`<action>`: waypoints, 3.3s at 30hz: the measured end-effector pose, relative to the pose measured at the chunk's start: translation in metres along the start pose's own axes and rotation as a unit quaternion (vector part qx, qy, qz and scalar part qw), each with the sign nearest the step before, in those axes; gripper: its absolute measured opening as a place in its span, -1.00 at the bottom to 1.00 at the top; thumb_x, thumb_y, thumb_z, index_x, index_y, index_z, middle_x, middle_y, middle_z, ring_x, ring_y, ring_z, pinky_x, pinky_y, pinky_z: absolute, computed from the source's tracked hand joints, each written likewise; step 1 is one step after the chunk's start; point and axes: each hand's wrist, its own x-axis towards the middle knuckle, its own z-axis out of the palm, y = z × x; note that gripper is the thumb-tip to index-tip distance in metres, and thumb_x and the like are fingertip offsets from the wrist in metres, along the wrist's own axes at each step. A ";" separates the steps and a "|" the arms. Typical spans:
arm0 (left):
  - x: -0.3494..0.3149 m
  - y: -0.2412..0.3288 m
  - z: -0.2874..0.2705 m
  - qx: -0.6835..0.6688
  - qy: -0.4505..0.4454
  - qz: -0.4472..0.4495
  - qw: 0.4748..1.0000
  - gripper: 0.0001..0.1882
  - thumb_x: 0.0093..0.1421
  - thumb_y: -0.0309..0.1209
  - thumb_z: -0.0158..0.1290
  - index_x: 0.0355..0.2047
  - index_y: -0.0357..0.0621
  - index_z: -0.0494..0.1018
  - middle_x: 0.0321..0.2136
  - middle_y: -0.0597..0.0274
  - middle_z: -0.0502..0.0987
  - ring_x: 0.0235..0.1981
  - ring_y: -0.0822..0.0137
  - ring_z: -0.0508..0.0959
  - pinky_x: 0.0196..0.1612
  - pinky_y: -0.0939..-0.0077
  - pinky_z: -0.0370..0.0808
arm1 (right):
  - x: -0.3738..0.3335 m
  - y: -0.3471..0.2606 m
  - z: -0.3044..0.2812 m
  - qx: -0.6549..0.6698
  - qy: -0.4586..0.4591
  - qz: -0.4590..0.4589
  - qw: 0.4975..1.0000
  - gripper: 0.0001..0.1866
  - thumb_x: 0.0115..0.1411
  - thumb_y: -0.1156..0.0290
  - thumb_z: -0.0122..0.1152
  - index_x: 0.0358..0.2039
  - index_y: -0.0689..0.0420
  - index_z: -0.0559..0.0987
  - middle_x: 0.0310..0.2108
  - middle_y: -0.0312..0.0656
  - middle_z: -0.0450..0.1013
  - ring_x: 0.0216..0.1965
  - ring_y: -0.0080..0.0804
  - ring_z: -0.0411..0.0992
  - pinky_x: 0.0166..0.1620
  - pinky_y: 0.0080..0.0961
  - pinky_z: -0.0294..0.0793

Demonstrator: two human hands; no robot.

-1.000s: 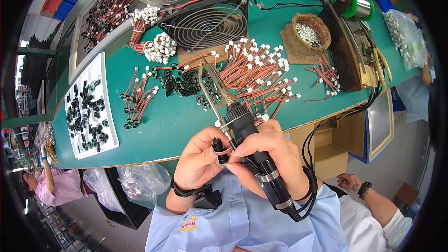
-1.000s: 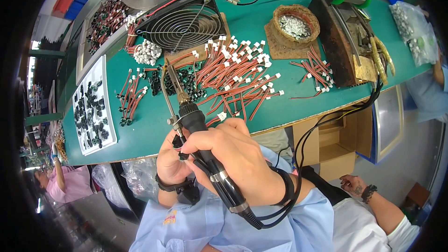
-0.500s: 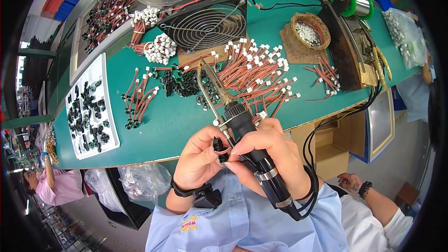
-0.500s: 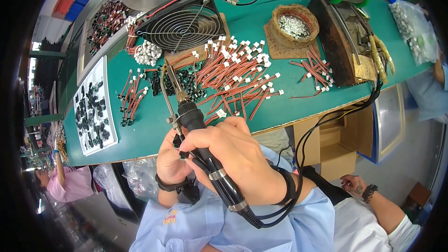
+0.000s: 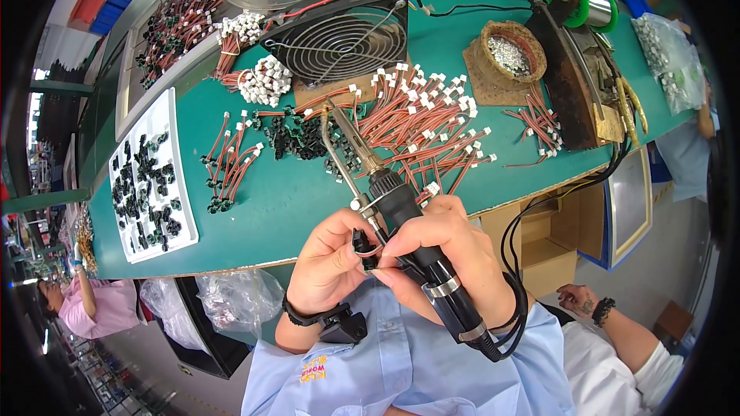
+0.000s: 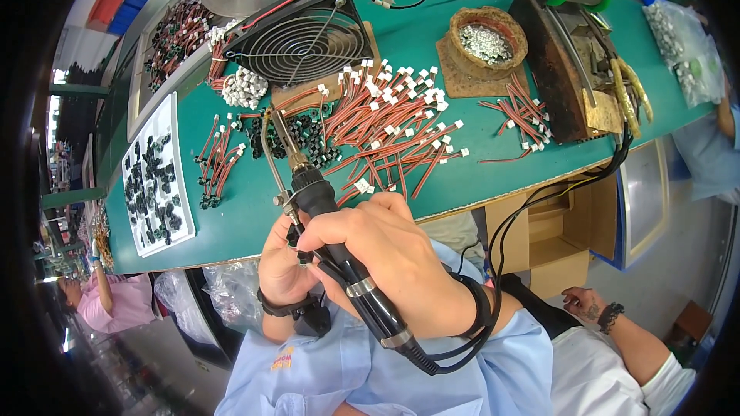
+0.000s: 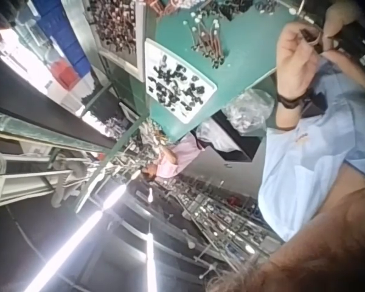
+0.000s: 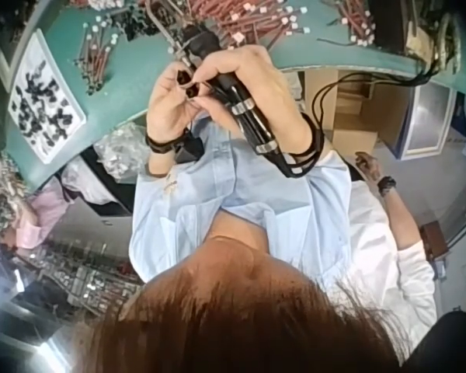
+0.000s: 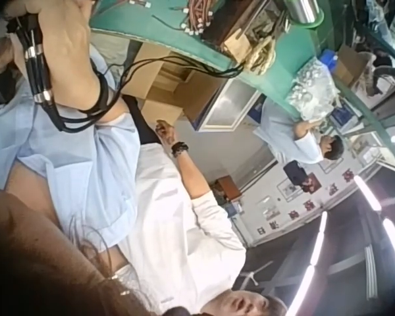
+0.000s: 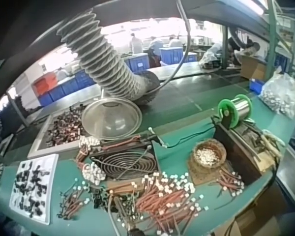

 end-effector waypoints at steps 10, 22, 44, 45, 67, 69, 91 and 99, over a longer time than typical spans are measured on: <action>-0.002 -0.001 -0.001 -0.002 0.016 0.003 1.000 -0.74 0.17 -0.37 0.05 -0.21 -0.24 0.30 -0.27 0.18 0.44 -0.25 0.40 0.48 -0.19 0.52 0.43 | 0.002 0.000 -0.002 0.017 -0.022 0.011 1.000 -0.55 -0.21 0.65 0.35 -0.28 0.07 0.40 -0.50 -0.34 0.47 -0.46 -0.37 0.34 -0.32 -0.51 0.31; -0.003 0.000 -0.002 0.003 0.005 -0.001 1.000 -0.74 0.17 -0.37 0.04 -0.21 -0.25 0.30 -0.25 0.18 0.43 -0.24 0.39 0.48 -0.19 0.52 0.43 | 0.003 -0.001 -0.002 0.029 -0.025 0.024 0.999 -0.56 -0.20 0.65 0.36 -0.28 0.07 0.40 -0.50 -0.33 0.47 -0.44 -0.35 0.36 -0.32 -0.52 0.32; -0.002 -0.003 -0.002 -0.009 -0.012 0.007 1.000 -0.79 0.19 -0.41 0.01 -0.18 -0.18 0.32 -0.20 0.19 0.38 -0.20 0.38 0.43 -0.12 0.49 0.39 | 0.001 0.001 -0.001 0.040 -0.020 0.019 0.999 -0.58 -0.18 0.61 0.32 -0.26 0.06 0.42 -0.39 -0.33 0.44 -0.40 -0.37 0.40 -0.22 -0.48 0.24; -0.001 -0.003 -0.002 -0.014 -0.019 0.009 1.000 -0.79 0.20 -0.42 0.01 -0.17 -0.17 0.31 -0.19 0.19 0.38 -0.18 0.37 0.43 -0.11 0.48 0.39 | 0.001 0.001 -0.001 0.047 -0.023 0.020 0.998 -0.58 -0.18 0.60 0.29 -0.24 0.06 0.42 -0.33 -0.33 0.42 -0.37 -0.37 0.41 -0.21 -0.47 0.21; 0.002 0.007 0.007 0.097 -0.022 0.074 0.992 -0.79 0.18 -0.40 0.02 -0.26 -0.26 0.28 -0.30 0.13 0.36 -0.27 0.33 0.41 -0.17 0.46 0.35 | 0.002 -0.001 -0.003 0.012 -0.007 0.012 1.000 -0.57 -0.21 0.65 0.36 -0.30 0.07 0.41 -0.46 -0.32 0.47 -0.45 -0.38 0.35 -0.33 -0.54 0.32; 0.001 0.010 0.005 0.133 -0.047 0.083 0.987 -0.81 0.19 -0.44 -0.01 -0.25 -0.25 0.26 -0.29 0.08 0.37 -0.24 0.29 0.42 -0.14 0.42 0.36 | 0.001 0.000 -0.003 -0.002 -0.006 0.005 1.000 -0.55 -0.20 0.64 0.37 -0.28 0.08 0.39 -0.43 -0.31 0.47 -0.44 -0.38 0.35 -0.33 -0.53 0.32; 0.009 0.008 0.010 0.266 0.201 0.238 0.912 -0.91 0.21 -0.57 -0.13 -0.36 -0.19 0.18 -0.25 -0.01 0.47 -0.14 0.12 0.51 -0.04 0.32 0.38 | -0.050 0.009 -0.026 -0.188 -0.037 -0.058 0.980 -0.45 -0.29 0.23 0.48 -0.21 -0.04 0.49 -0.45 -0.37 0.46 -0.42 -0.46 0.43 -0.11 -0.35 0.14; 0.008 0.007 0.009 0.308 0.190 0.263 0.894 -0.88 0.19 -0.61 -0.14 -0.36 -0.18 0.15 -0.17 -0.05 0.43 -0.13 0.07 0.51 -0.04 0.30 0.39 | -0.045 0.005 -0.024 -0.170 -0.082 -0.051 0.981 -0.50 -0.30 0.33 0.45 -0.24 -0.06 0.53 -0.50 -0.42 0.45 -0.48 -0.53 0.46 -0.10 -0.42 0.11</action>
